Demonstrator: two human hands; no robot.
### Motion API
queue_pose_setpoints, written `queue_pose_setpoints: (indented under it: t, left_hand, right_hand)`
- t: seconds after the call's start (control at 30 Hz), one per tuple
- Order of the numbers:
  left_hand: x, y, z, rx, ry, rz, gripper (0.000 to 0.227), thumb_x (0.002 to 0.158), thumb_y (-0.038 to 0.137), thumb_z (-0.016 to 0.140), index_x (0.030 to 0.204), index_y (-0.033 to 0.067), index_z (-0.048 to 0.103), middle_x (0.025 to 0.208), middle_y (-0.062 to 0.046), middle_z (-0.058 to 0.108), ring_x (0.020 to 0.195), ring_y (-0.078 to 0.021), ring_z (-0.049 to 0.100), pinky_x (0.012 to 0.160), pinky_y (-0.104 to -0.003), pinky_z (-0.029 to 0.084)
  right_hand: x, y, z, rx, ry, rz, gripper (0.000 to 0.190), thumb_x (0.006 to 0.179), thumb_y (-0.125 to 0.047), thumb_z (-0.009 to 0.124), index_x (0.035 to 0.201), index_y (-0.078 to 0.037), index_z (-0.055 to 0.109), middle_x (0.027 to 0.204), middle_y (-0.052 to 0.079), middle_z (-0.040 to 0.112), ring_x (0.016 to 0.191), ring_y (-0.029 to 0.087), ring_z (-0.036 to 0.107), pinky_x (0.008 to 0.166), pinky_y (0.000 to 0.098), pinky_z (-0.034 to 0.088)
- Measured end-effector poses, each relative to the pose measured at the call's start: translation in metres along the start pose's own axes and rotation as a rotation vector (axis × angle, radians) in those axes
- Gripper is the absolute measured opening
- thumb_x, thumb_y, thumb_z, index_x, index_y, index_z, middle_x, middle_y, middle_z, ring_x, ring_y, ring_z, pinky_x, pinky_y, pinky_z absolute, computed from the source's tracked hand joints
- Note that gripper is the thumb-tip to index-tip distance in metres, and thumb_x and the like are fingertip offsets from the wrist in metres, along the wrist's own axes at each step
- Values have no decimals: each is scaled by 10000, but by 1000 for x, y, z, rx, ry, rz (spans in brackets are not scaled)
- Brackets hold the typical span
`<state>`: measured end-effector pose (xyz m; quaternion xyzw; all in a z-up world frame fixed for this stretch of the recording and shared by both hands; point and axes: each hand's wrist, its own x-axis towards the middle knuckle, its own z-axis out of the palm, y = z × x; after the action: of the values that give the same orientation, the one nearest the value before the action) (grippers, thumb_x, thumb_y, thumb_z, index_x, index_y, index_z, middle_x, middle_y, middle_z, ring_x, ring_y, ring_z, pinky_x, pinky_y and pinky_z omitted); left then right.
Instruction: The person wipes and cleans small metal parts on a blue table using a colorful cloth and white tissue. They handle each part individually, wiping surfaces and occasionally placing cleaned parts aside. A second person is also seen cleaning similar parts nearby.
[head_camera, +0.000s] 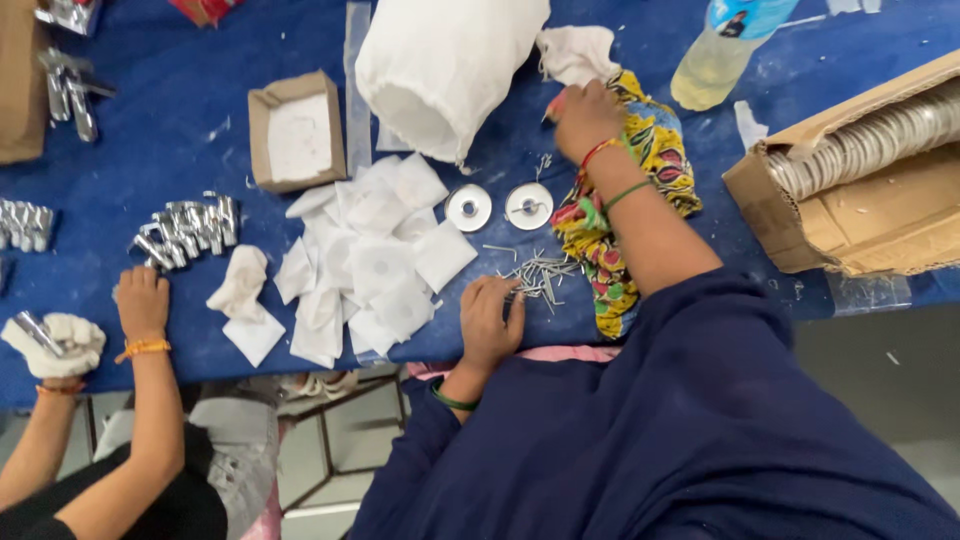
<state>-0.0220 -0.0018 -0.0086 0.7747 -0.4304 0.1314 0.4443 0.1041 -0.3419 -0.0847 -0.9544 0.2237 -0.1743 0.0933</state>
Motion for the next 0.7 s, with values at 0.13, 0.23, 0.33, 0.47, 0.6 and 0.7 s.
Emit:
queue_pose_setpoints:
  t: [0.13, 0.23, 0.33, 0.47, 0.6, 0.7]
  left_hand:
    - [-3, 1, 1, 32, -9, -4, 225, 848, 24, 727, 1066, 37, 676, 989, -122, 684, 981, -344, 640, 933, -435, 474]
    - [0, 3, 0, -23, -29, 34, 182, 858, 13, 713, 1026, 58, 660, 983, -94, 693, 982, -296, 670, 965, -434, 488]
    - [-2, 6, -2, -72, 17, -8, 183, 843, 9, 717, 1013, 69, 687, 1002, -87, 723, 1000, -307, 669, 950, -412, 493]
    - [31, 2, 8, -278, -41, -208, 191, 944, 111, 678, 1104, 10, 698, 1099, -111, 704, 1040, -289, 673, 950, -381, 509]
    - [85, -6, 57, -1121, -137, -778, 403, 1070, 406, 512, 1296, 86, 604, 1158, 16, 677, 1085, -136, 616, 977, -294, 472]
    - [85, -2, 85, -1503, -96, -1094, 437, 1037, 520, 528, 1199, 132, 648, 1027, 23, 680, 940, -116, 638, 844, -284, 514]
  right_hand:
    - [-39, -25, -28, -12, 204, -156, 238, 859, -184, 716, 1082, -133, 650, 1037, 131, 615, 985, 364, 592, 808, 511, 485]
    - [-58, -33, -77, 338, 230, -188, 277, 803, -71, 681, 1071, -137, 658, 1056, 121, 662, 1017, 362, 630, 877, 480, 501]
    - [-82, -33, -128, 647, 265, -92, 253, 857, -62, 677, 1106, -68, 634, 1063, 155, 669, 1017, 373, 649, 875, 449, 522]
    - [-111, -41, -184, 805, 166, -20, 321, 836, -184, 730, 1110, -59, 619, 998, 136, 676, 924, 350, 681, 796, 454, 534]
    - [-142, -69, -206, 748, 76, -183, 281, 916, -281, 672, 1110, -78, 646, 991, 168, 667, 933, 381, 673, 783, 472, 536]
    - [-158, -83, -202, 699, 7, -158, 343, 938, -361, 626, 1116, -68, 635, 985, 192, 673, 913, 419, 659, 732, 495, 520]
